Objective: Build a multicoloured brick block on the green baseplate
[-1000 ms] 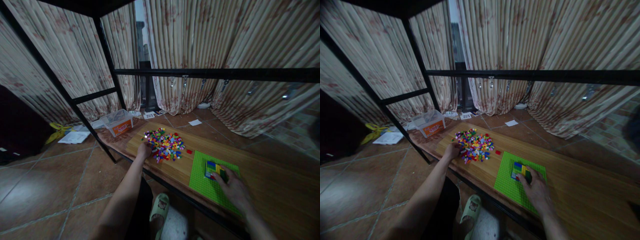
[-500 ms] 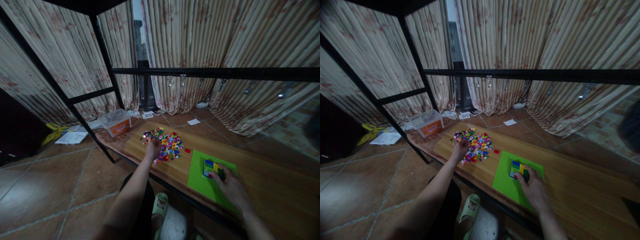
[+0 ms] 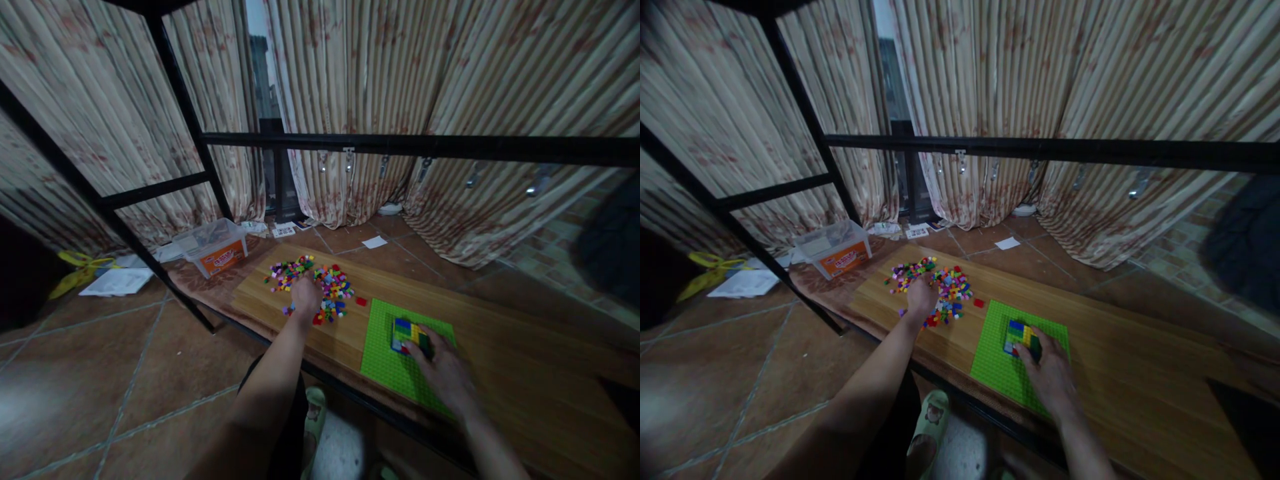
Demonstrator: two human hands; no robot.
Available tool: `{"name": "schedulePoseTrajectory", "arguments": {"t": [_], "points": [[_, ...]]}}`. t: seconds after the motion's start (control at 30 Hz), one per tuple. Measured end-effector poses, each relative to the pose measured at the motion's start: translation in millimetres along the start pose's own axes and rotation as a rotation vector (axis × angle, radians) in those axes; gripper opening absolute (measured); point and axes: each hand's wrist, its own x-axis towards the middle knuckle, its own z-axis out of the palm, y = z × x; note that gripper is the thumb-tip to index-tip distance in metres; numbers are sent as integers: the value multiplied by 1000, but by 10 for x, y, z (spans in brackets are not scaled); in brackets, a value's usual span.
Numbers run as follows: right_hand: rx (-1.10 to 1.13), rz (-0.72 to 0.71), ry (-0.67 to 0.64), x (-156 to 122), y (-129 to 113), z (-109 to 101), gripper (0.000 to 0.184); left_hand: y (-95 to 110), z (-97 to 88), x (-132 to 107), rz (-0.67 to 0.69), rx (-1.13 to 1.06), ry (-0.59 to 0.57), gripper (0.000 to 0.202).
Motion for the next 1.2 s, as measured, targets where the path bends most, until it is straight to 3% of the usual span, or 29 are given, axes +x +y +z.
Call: {"name": "schedulePoseTrajectory", "arguments": {"t": [0.23,0.43,0.53,0.77,1.0,1.2], "points": [[0,12,-32,-5,0,-13,66,-13,89,60,-89,-64,-33,29],[33,47,-33,2,-14,-4,63,77,-1,59,-90,-325,-38,34],[52,27,-11,2,-44,-17,60,196,-7,-113,-21,-517,-147,34],[105,35,-15,11,-102,-79,58,427,102,-614,107,-980,-600,20],[166,48,-3,30,-63,-68,48,619,292,-890,326,-791,-684,12],[190,58,-1,48,-67,-75,48,724,389,-1136,545,-647,-582,14]]}}
